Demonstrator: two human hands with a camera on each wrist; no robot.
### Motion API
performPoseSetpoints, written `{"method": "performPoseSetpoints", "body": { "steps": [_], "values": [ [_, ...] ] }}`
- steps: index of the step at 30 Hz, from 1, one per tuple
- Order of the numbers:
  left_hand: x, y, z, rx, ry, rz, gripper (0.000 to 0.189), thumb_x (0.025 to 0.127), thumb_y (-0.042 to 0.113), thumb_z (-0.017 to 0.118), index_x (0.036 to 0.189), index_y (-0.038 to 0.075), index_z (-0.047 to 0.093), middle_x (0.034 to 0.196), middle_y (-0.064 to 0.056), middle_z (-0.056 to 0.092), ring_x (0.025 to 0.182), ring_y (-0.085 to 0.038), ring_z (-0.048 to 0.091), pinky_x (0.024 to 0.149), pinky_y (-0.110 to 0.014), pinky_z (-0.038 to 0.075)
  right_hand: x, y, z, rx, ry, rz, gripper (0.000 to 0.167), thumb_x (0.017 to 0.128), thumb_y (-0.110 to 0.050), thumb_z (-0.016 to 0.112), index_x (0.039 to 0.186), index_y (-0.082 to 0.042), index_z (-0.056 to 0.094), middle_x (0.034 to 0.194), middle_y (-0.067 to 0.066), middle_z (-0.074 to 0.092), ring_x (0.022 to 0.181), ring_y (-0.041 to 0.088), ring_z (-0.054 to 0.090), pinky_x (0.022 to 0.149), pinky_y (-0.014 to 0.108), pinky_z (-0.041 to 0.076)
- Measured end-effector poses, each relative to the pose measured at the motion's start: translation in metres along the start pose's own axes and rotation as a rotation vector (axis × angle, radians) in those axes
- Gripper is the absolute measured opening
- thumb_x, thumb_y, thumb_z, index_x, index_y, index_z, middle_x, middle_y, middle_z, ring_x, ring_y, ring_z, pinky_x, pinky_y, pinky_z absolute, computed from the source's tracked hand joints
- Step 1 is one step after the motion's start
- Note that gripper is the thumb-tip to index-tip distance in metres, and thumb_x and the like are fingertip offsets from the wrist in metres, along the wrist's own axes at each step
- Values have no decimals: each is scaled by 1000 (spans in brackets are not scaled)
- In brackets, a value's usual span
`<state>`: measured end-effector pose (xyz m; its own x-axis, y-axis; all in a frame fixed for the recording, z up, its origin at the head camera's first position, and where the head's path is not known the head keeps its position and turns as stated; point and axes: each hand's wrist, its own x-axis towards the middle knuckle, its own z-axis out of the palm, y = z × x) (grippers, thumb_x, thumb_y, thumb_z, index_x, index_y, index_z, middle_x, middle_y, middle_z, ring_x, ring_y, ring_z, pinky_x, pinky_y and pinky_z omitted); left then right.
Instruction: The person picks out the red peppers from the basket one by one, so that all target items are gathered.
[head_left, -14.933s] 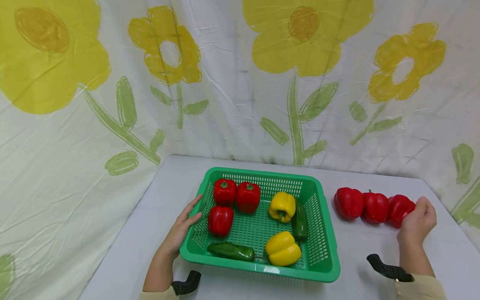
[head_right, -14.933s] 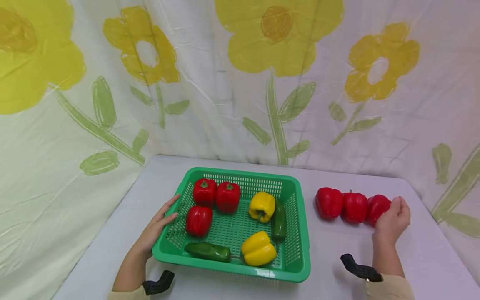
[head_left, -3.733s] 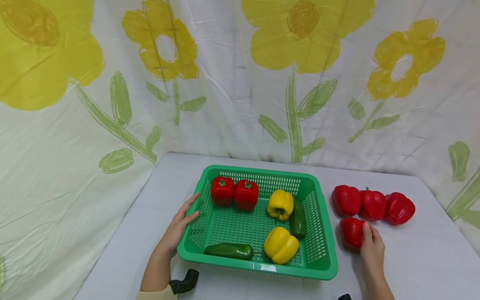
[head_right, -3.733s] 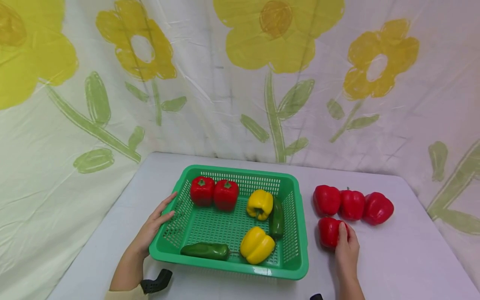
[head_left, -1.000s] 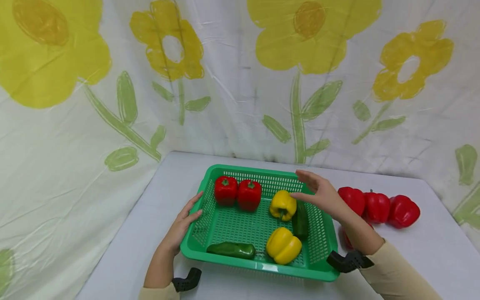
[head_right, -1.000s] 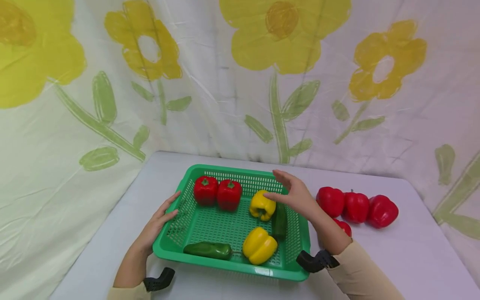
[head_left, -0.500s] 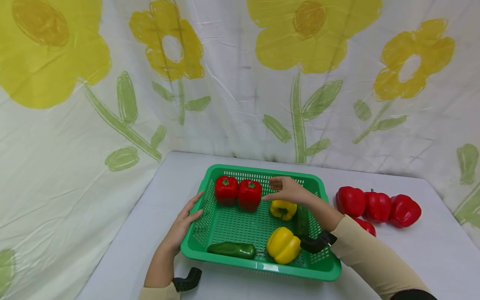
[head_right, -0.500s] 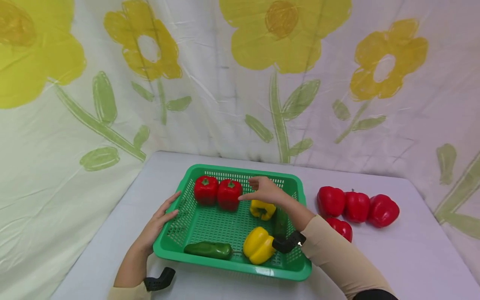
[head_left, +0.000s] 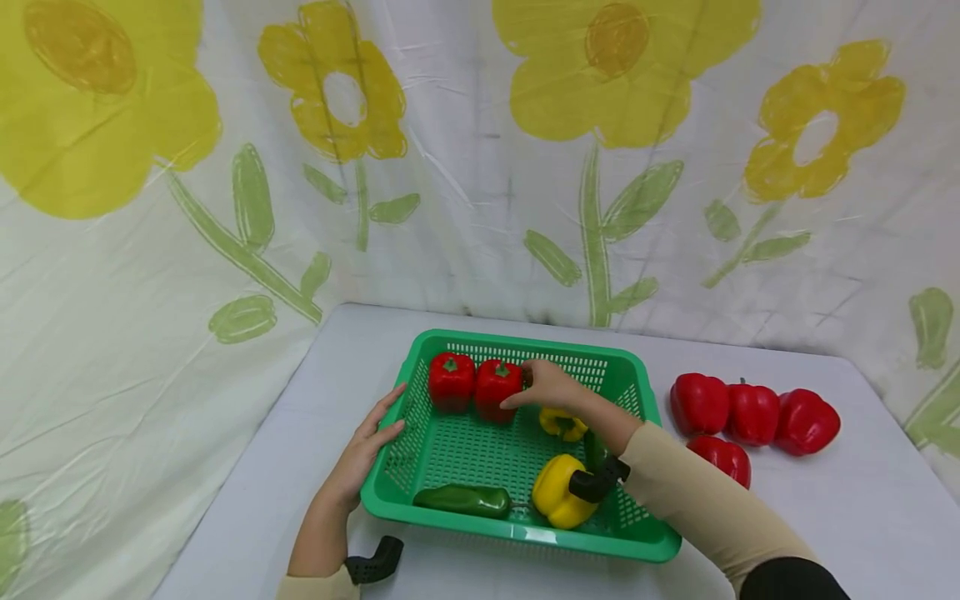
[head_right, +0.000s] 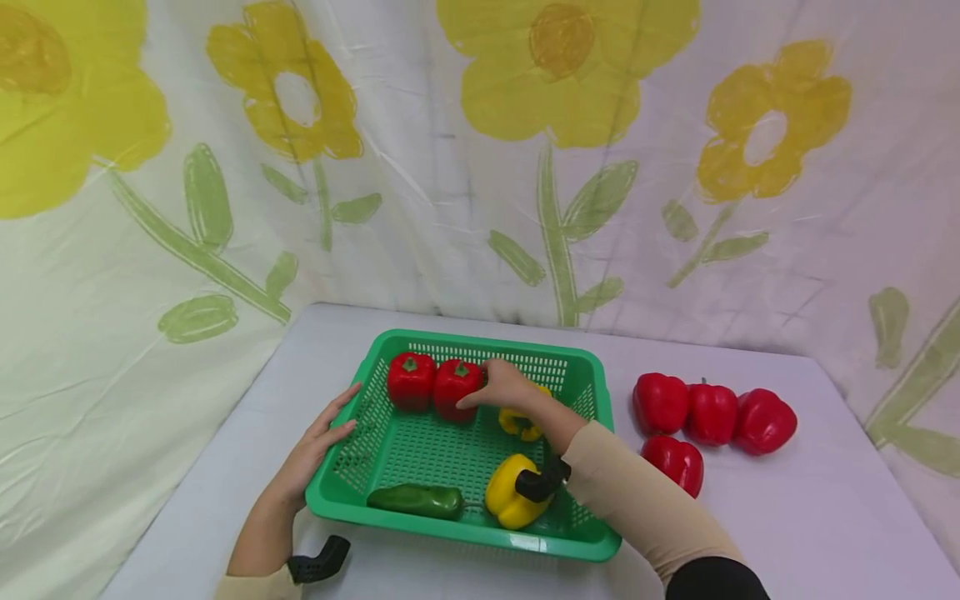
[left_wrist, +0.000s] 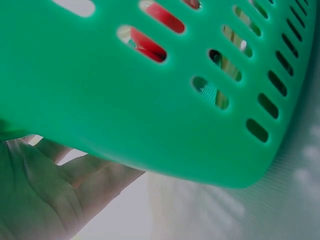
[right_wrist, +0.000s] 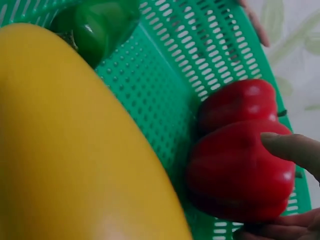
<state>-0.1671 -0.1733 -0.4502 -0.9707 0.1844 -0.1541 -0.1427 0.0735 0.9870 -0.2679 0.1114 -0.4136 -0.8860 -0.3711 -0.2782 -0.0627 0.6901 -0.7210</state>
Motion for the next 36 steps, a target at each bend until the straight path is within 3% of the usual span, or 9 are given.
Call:
{"method": "performPoseSetpoints", "body": {
  "steps": [5,11,26,36],
  "values": [
    [-1,1,0,3,0,1,51,99,27,41,147,34,24,157,2,7,143,-26,10,110,-53,19,4,-2,7,-21,20,1,77,73,-32,78,131,5,45,114,14,61,91,21,57,78,33,50],
    [-2,4,-1,-3,2,7,51,99,25,39,147,32,23,157,2,8,142,-25,11,110,-52,21,9,-5,13,-33,37,-48,61,73,-31,79,117,2,53,99,11,64,78,17,58,67,27,50],
    [-1,2,0,-12,-4,1,51,99,25,39,147,34,23,157,2,7,143,-26,12,109,-51,22,10,-2,11,-66,53,-24,59,71,-33,80,112,1,54,96,10,63,76,17,57,65,27,49],
    [0,1,0,-18,-11,0,50,100,24,39,147,34,23,157,2,7,142,-26,14,108,-49,25,6,-4,8,-98,46,-7,75,72,-35,79,127,4,46,105,11,61,82,18,57,70,29,50]
  ]
}}
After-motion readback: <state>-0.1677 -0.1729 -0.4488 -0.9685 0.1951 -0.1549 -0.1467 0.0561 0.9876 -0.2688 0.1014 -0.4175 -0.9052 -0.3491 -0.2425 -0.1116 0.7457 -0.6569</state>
